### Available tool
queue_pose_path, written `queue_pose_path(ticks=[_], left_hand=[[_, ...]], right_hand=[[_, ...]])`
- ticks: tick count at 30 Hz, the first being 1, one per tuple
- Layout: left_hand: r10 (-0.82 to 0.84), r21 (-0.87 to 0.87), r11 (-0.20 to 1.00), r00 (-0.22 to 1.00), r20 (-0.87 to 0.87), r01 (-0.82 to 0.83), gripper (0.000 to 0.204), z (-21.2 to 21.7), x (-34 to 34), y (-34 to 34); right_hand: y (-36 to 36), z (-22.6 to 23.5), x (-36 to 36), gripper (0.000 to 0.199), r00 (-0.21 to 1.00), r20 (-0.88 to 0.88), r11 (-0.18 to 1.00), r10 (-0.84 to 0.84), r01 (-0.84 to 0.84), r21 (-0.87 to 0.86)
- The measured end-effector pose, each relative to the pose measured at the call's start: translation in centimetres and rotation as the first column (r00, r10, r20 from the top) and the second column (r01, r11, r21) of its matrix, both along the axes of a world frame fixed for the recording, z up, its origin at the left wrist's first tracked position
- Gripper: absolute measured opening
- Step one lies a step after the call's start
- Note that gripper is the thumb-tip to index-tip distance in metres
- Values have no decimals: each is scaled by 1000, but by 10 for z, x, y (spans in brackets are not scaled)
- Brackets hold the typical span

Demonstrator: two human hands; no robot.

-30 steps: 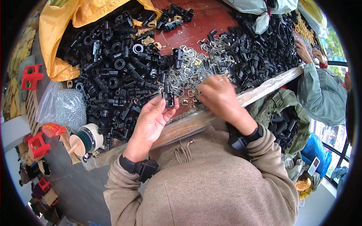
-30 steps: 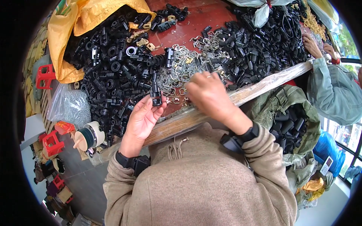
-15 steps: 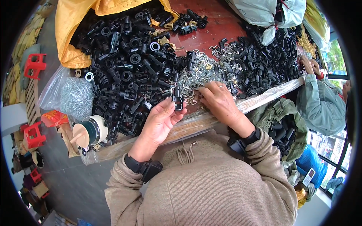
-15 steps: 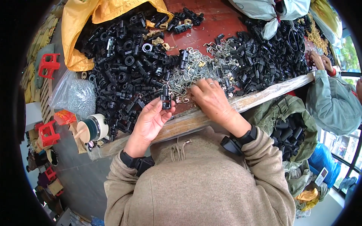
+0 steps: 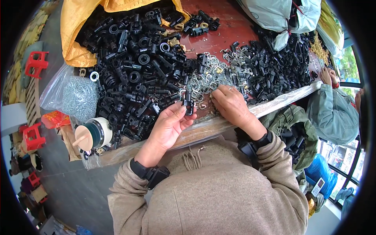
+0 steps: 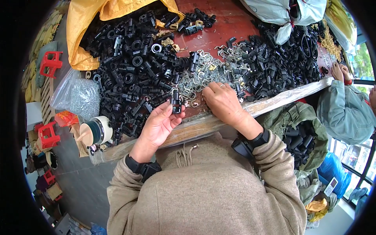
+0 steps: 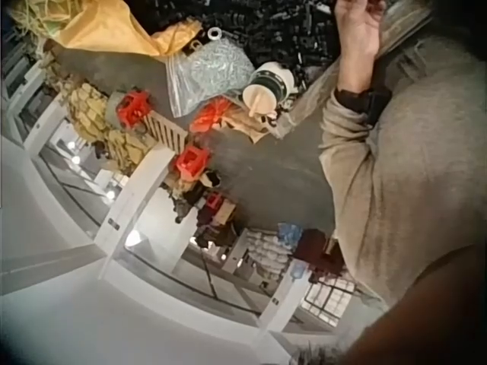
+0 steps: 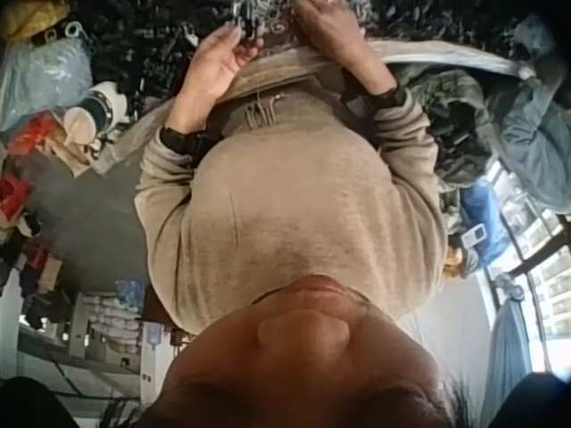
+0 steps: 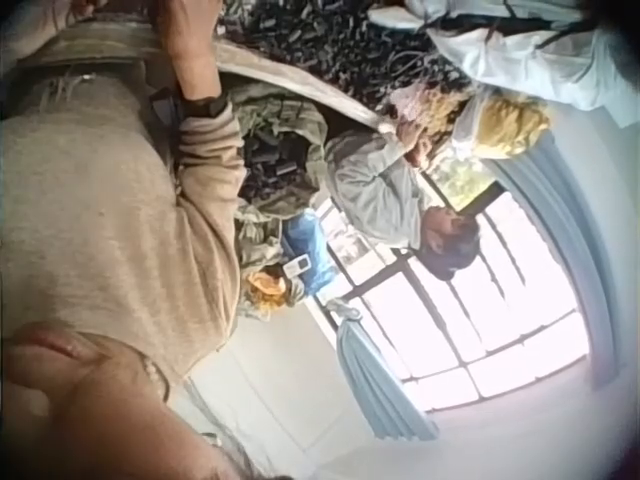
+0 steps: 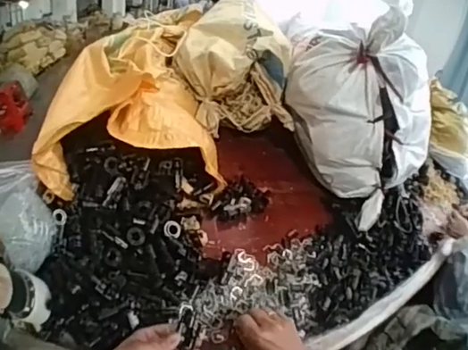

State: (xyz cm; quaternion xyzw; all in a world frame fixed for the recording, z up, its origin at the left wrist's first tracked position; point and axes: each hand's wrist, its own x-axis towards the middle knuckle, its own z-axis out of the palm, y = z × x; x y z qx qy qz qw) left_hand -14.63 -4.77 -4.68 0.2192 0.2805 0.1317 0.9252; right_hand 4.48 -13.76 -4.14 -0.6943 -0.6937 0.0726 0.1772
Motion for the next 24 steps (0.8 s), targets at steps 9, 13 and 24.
queue_pose_path(ticks=[9,13,24], left_hand=[[3,-9,1000,1000,-7,-3,24,-1,1,1],[6,3,1000,1000,-19,-6,24,0,2,0],[-4,67,998,986,166,-7,28,5,12,-7]], right_hand=[[-3,9,6,6,891,-448,997,-73,83,2],[-5,6,8,6,860,-507,996,-57,81,25],[-9,12,-7,19,395,-897,973,-199,-26,-228]])
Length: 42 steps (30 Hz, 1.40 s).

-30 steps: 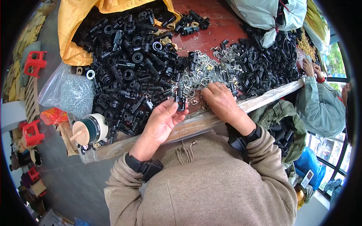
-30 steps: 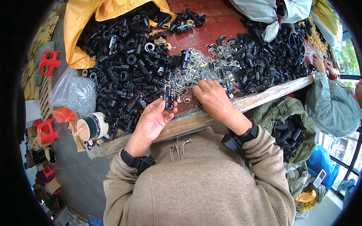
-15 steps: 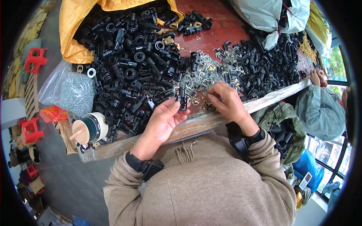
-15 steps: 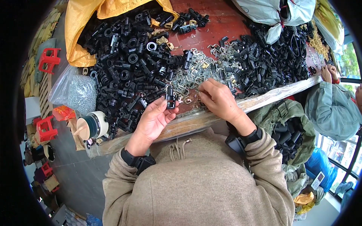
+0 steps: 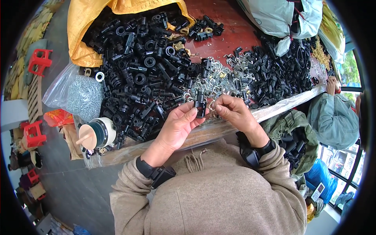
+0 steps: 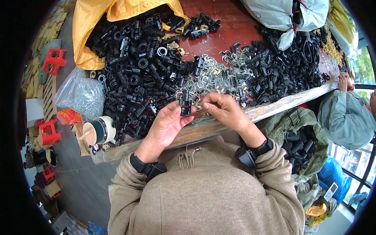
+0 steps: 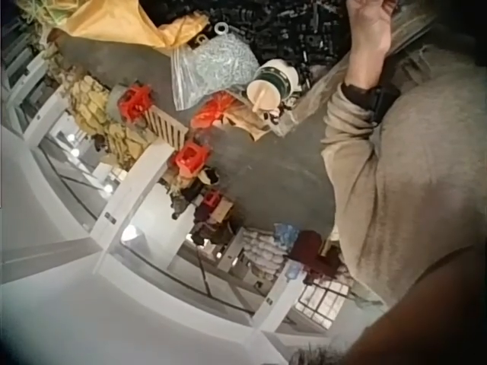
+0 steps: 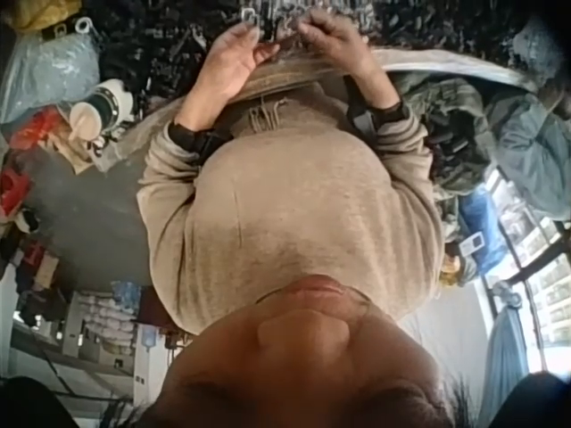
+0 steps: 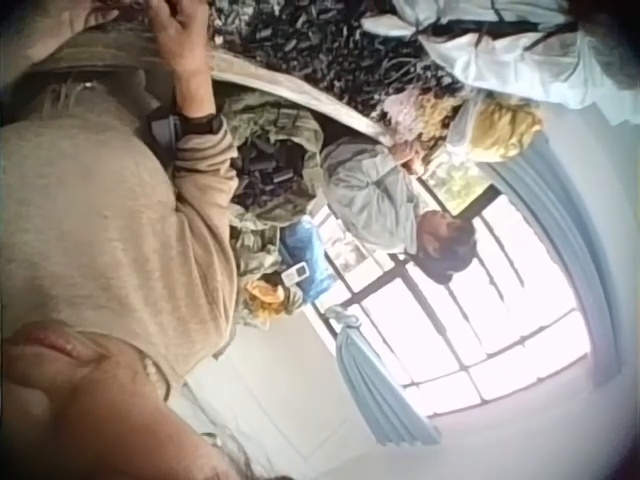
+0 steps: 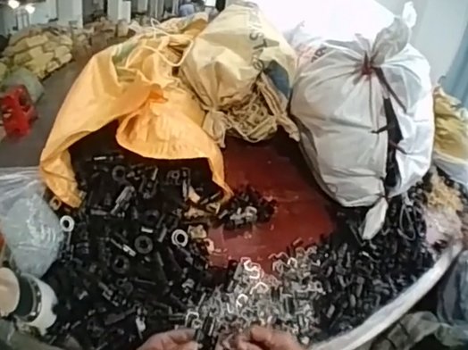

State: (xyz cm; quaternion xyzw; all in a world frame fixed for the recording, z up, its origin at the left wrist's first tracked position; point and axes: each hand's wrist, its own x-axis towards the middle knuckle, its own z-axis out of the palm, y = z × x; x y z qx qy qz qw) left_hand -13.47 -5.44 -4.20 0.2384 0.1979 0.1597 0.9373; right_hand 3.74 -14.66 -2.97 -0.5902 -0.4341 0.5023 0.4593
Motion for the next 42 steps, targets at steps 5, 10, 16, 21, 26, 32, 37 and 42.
queue_pose_path(ticks=[5,10,16,21,26,32,37,42], left_hand=[[25,16,1000,999,42,-25,27,0,6,1],[60,25,998,997,40,-61,24,2,8,2],[73,-96,993,997,-10,-73,18,2,10,-7],[19,-98,995,1000,-19,-21,20,-6,6,-8],[12,-80,997,998,-56,-16,22,-2,8,-12],[-47,-105,994,996,-75,39,23,-16,6,-11],[-40,-71,997,992,-120,31,23,-16,7,-10],[-70,-60,996,988,-139,62,23,-12,6,-10]], right_hand=[[7,1,-4,17,1000,-7,1000,15,-15,25],[5,-7,-2,14,985,173,1000,5,-6,5],[4,4,-9,3,964,138,969,-229,213,124],[3,28,-17,5,847,505,948,-170,0,319],[4,32,-22,10,792,587,915,-166,-99,392],[3,30,-21,13,709,675,884,-204,-163,438],[1,27,-23,12,686,692,894,-226,-135,426],[0,31,-22,11,630,754,893,-185,-213,397]])
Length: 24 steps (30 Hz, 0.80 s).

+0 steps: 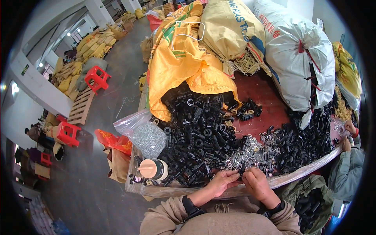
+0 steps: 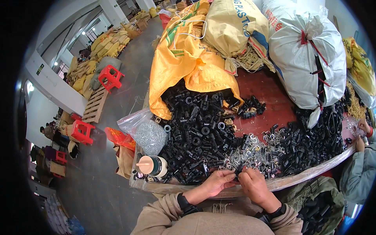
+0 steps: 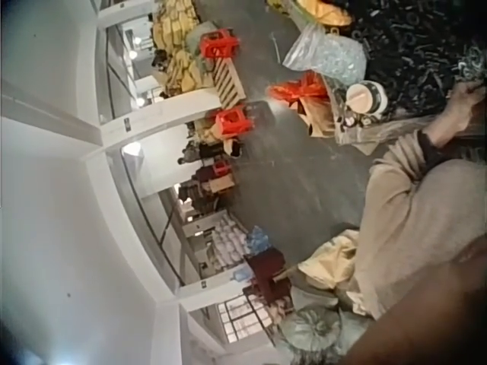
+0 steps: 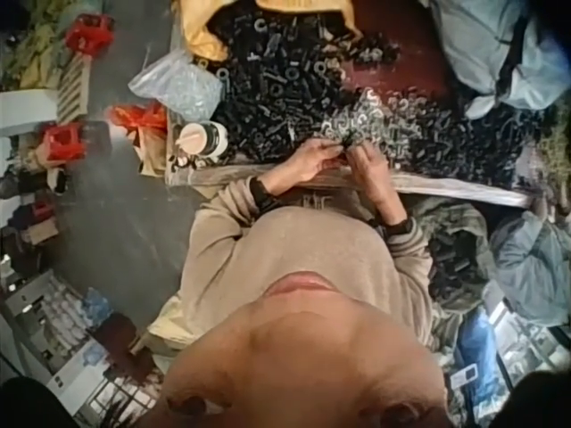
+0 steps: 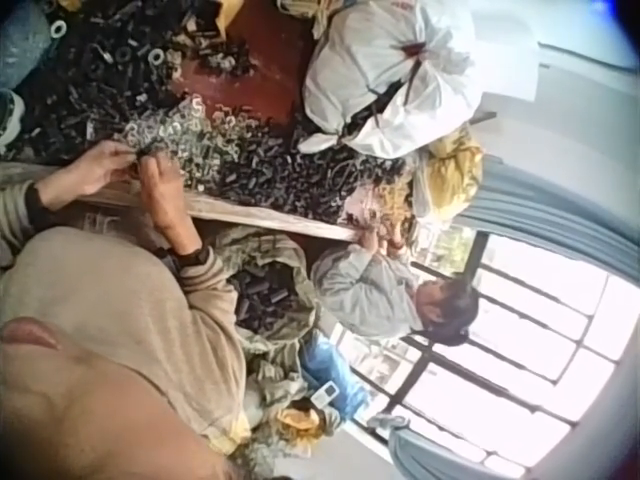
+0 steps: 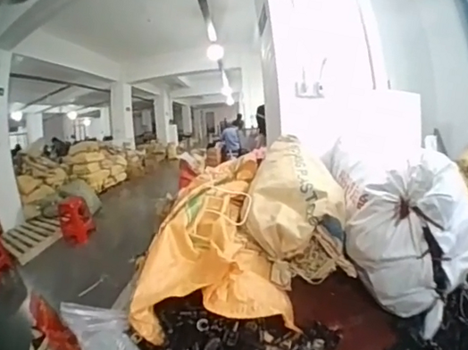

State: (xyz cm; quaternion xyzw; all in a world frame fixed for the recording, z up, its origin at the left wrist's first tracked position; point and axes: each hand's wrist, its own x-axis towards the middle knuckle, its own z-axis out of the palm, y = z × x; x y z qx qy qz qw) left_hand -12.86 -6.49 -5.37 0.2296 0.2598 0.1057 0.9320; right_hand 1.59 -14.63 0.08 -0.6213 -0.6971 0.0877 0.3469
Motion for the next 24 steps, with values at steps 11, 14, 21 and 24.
queue_pose_path(ticks=[11,14,21,24], left_hand=[[-48,-8,999,998,-29,48,21,4,1,-1],[-40,-21,999,998,-46,39,20,6,1,2],[-32,5,999,998,-48,32,20,17,3,13],[67,21,998,995,-78,-65,21,11,-1,14]], right_hand=[[-5,-13,3,18,646,-680,900,-347,25,-435],[-2,-25,3,22,505,-806,922,-310,-49,-385],[-2,-13,41,22,842,-525,940,-124,-70,-334],[-7,-16,64,20,989,-62,960,-136,116,-256]])
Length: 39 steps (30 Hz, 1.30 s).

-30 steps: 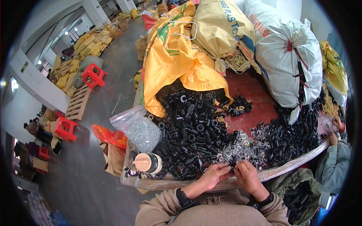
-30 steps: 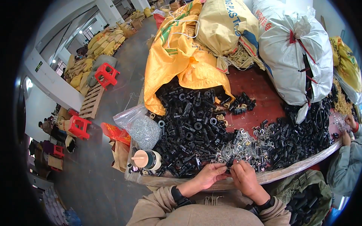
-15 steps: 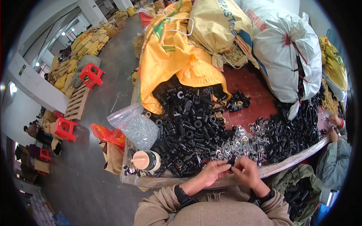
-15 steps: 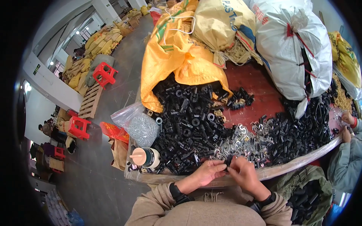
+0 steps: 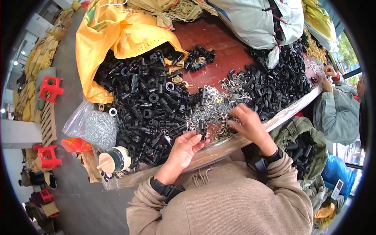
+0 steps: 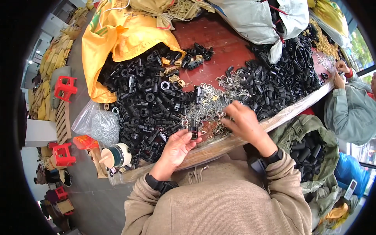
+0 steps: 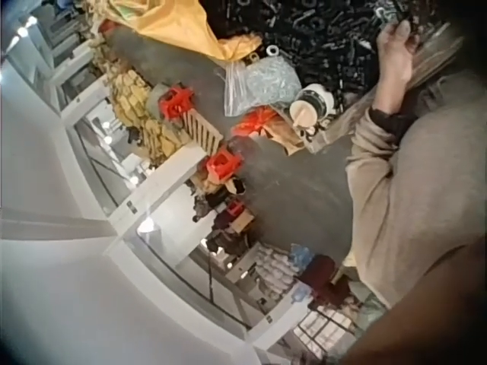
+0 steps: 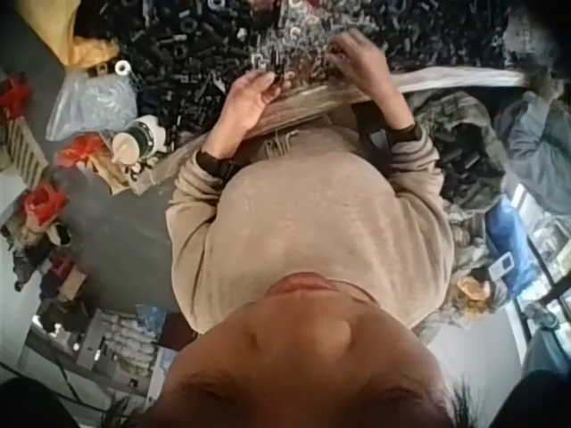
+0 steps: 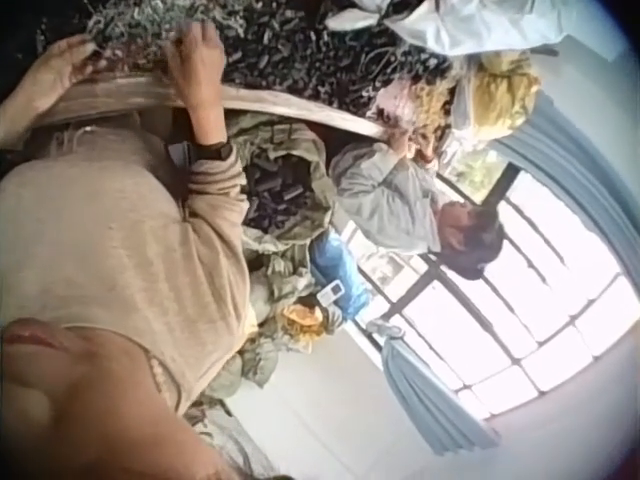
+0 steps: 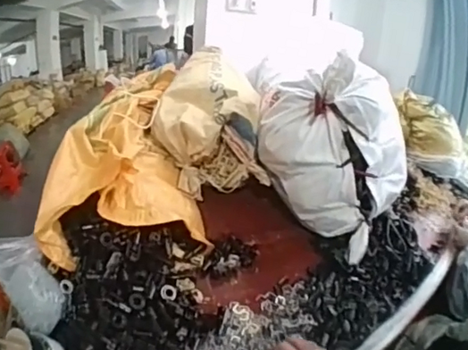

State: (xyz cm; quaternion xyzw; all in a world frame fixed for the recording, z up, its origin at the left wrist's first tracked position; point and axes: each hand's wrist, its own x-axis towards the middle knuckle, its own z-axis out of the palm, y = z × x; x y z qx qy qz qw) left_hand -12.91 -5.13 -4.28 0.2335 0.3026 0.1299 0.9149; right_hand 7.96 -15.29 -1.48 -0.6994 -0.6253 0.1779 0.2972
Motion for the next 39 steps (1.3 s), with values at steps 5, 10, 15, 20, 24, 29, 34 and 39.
queue_pose_path(ticks=[5,10,15,20,24,29,34,39], left_hand=[[-21,-14,1000,1000,-11,21,21,-6,2,-2],[-14,-24,1000,1000,-1,14,21,-9,0,-1],[-7,-24,1000,1000,24,8,22,-11,-3,0],[-20,-8,1000,1000,22,20,22,-9,-2,-2],[-16,-5,1000,999,38,16,22,-9,-1,-2],[1,-12,1000,1000,26,-1,22,-8,-2,-2],[33,-15,999,999,26,-32,21,-8,-1,-3],[39,11,999,999,22,-40,21,-2,1,-8]], right_hand=[[-11,-22,13,15,907,407,993,-107,79,86],[-4,-11,27,14,972,227,990,54,-23,-138],[37,8,55,11,931,363,997,-33,57,-54],[84,-31,99,11,730,656,981,-193,151,121],[89,-44,102,12,777,596,972,-200,233,23],[74,-31,86,15,971,144,981,-193,187,53],[56,-8,46,20,604,-783,986,-150,152,-71],[40,0,13,20,298,-954,999,-28,36,-19]])
